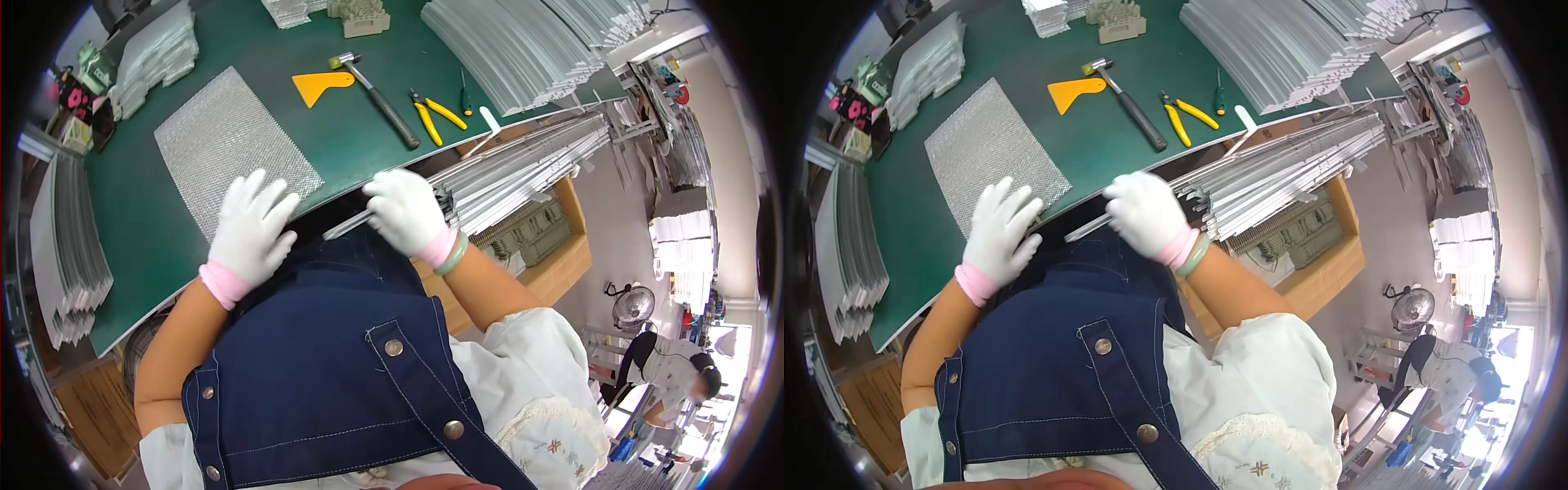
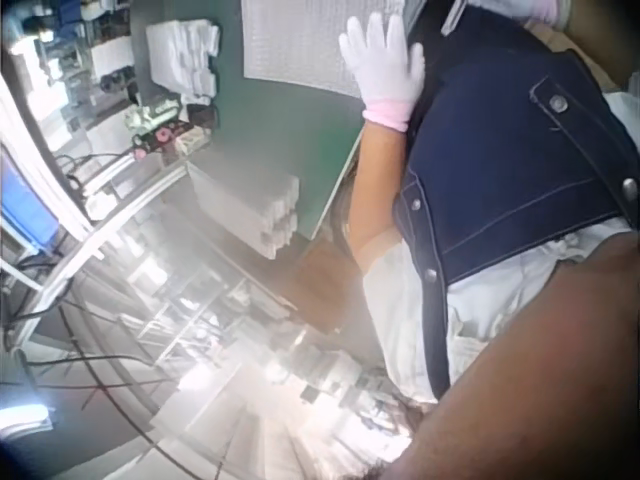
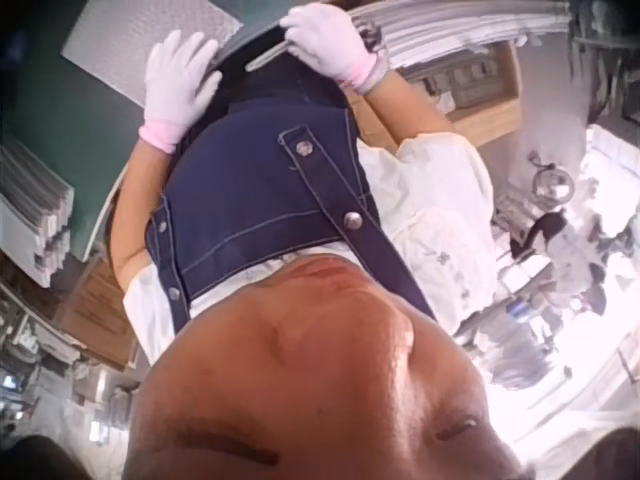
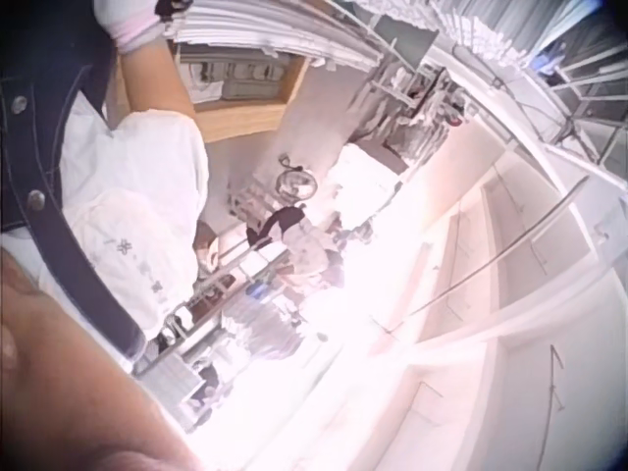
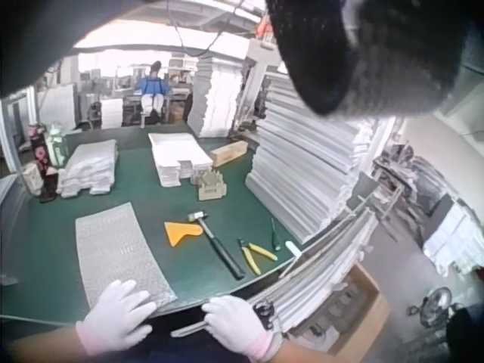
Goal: The person assembles rectangular mesh filters at a factory workstation. They place a mesh sheet onto a green table, attach a plastic connector, and fit metal frame pieces around the edges. The person uses a handheld stapler to secure the frame to the mesh and then stacks the completed unit.
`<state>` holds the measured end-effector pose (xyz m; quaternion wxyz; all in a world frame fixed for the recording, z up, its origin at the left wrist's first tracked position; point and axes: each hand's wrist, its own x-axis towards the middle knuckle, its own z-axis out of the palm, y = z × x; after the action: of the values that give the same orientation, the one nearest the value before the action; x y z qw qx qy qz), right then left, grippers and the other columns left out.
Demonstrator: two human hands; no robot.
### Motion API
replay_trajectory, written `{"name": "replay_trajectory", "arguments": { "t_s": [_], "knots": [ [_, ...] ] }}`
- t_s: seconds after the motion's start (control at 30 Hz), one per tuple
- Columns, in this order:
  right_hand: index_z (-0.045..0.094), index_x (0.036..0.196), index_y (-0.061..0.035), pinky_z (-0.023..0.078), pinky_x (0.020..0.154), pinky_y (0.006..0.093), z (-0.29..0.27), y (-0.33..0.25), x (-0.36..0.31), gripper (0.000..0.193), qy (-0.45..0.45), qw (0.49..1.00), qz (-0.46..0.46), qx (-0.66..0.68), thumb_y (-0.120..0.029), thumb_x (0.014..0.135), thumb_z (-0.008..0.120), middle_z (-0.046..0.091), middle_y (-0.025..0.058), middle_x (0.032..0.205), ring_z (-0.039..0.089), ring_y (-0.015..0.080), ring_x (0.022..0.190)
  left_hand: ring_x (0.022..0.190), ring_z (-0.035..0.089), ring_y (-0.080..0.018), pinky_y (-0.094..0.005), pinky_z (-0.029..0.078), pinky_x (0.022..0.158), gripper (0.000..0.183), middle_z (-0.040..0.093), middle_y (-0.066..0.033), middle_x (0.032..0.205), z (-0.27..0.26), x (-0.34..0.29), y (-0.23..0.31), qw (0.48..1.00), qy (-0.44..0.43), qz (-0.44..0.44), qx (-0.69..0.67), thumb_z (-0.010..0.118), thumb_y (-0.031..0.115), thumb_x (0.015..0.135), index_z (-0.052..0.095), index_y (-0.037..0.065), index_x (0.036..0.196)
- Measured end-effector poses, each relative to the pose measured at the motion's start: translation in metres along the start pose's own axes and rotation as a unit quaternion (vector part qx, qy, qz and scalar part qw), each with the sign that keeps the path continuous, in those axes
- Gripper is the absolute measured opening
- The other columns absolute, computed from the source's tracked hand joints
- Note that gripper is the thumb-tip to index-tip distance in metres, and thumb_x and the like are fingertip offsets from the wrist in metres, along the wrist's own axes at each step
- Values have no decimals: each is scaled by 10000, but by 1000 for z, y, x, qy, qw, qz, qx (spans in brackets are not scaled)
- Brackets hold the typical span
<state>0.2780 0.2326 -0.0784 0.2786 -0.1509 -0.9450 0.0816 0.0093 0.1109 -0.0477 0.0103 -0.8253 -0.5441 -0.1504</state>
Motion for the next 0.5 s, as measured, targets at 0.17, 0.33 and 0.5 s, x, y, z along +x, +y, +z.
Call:
{"name": "replay_trajectory", "arguments": {
  "t_s": [0.17,0.33,0.5],
  "knots": [
    [628,986,-56,528,752,450,-16,-83,54,372,157,955,-166,191,-131,655,781,639,121,1049,649,320,893,1285,508,-352,-437,379,1106,568,557,-184,1340,34,44,37,969,3,13,-247,632,339,871,524,3,1316],
    [654,891,-29,527,663,418,-1,-86,46,277,235,890,-259,292,-208,727,789,629,112,843,630,308,700,1254,562,-294,-394,426,1092,285,573,-176,1347,-13,49,51,815,79,-20,-573,505,280,1043,639,37,1107],
    [361,1456,-13,361,1141,559,19,-34,-19,811,258,495,271,784,-477,874,684,536,183,1285,535,347,1217,1178,562,-389,-547,318,1115,474,551,-67,839,-99,-48,-8,581,316,7,-750,364,536,1053,469,133,826]
  ]
}}
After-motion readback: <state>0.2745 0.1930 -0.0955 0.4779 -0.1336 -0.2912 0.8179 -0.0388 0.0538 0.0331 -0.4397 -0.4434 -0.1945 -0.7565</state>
